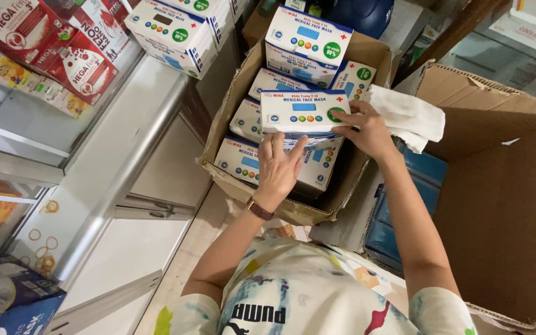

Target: Cleaning medical mask boxes and individually wrapped masks using a wipe in a pharmacy storage area.

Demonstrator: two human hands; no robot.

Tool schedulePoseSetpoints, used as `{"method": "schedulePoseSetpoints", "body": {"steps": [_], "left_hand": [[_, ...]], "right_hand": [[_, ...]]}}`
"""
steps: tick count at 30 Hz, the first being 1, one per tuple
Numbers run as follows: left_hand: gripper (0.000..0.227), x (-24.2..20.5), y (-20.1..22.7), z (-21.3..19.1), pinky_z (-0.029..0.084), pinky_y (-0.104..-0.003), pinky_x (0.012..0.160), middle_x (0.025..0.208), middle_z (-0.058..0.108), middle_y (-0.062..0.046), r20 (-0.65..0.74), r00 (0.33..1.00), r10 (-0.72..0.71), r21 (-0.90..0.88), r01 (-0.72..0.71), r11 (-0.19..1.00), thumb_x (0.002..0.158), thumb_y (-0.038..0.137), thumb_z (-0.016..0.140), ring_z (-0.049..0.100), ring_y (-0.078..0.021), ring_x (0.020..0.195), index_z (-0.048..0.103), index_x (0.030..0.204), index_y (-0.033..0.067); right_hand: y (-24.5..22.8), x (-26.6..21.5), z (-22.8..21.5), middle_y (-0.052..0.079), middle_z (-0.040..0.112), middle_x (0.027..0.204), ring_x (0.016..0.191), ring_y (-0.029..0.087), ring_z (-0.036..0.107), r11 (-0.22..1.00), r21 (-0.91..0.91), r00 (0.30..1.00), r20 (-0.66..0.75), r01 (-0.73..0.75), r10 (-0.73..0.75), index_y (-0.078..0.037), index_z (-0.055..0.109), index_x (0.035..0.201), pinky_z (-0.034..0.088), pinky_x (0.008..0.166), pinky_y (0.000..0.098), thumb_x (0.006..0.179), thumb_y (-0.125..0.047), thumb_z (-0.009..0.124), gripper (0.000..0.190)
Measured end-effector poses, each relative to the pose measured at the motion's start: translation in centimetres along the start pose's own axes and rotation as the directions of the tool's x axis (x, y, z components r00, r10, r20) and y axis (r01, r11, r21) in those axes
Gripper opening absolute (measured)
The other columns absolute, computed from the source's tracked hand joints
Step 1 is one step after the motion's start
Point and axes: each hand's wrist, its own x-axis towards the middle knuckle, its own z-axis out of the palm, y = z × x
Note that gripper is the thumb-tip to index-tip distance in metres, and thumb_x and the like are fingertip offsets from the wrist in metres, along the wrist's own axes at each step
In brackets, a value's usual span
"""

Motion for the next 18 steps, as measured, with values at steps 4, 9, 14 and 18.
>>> {"method": "schedulePoseSetpoints", "body": {"steps": [4,9,14,18], "left_hand": [[0.054,0.3,-2.0,0.3,0.038,-0.059,0.106,0.134,0.043,-0.024,-0.008,1.0,0.004,-0.051,-0.005,0.999,0.089,0.019,0.075,0.041,-0.0438,0.126,0.061,0.141,0.0186],[0.045,1.9,-7.1,2.0,0.043,-0.057,0.108,0.129,0.047,-0.018,-0.139,0.99,0.033,-0.031,-0.038,0.999,0.092,0.024,0.076,0.045,-0.0375,0.124,0.064,0.135,0.0177],[0.038,2.7,-8.6,-0.1,0.049,-0.044,0.094,0.117,0.054,-0.01,-0.167,0.985,0.045,-0.122,-0.065,0.99,0.092,0.023,0.08,0.051,-0.0292,0.108,0.071,0.129,0.0255],[0.045,2.9,-9.5,-0.4,0.048,-0.038,0.078,0.095,0.054,-0.005,-0.139,0.986,0.092,-0.311,-0.132,0.941,0.088,0.019,0.084,0.052,-0.0234,0.087,0.073,0.132,0.0254]], "right_hand": [[-0.5,-0.4,-0.1,0.02,0.061,0.136,0.113,0.031,0.063,0.998,0.059,0.999,0.024,-0.034,0.032,-0.025,0.077,0.123,0.056,0.094,0.0395,0.078,-0.018,0.087,0.047],[0.6,-0.9,0.3,0.023,0.056,0.144,0.122,0.036,0.06,0.996,-0.037,0.997,0.015,0.081,-0.08,-0.028,0.076,0.126,0.055,0.101,0.0425,0.084,-0.015,0.084,0.044],[-0.4,-1.4,0.2,0.025,0.055,0.148,0.128,0.045,0.056,0.958,-0.222,0.982,-0.017,0.179,-0.187,-0.026,0.074,0.13,0.055,0.103,0.0457,0.087,-0.014,0.081,0.045],[-2.0,-1.8,-0.4,0.031,0.051,0.146,0.127,0.05,0.055,0.926,-0.312,0.975,0.006,0.212,-0.221,-0.022,0.066,0.138,0.052,0.101,0.0497,0.083,-0.029,0.082,0.058]]}}
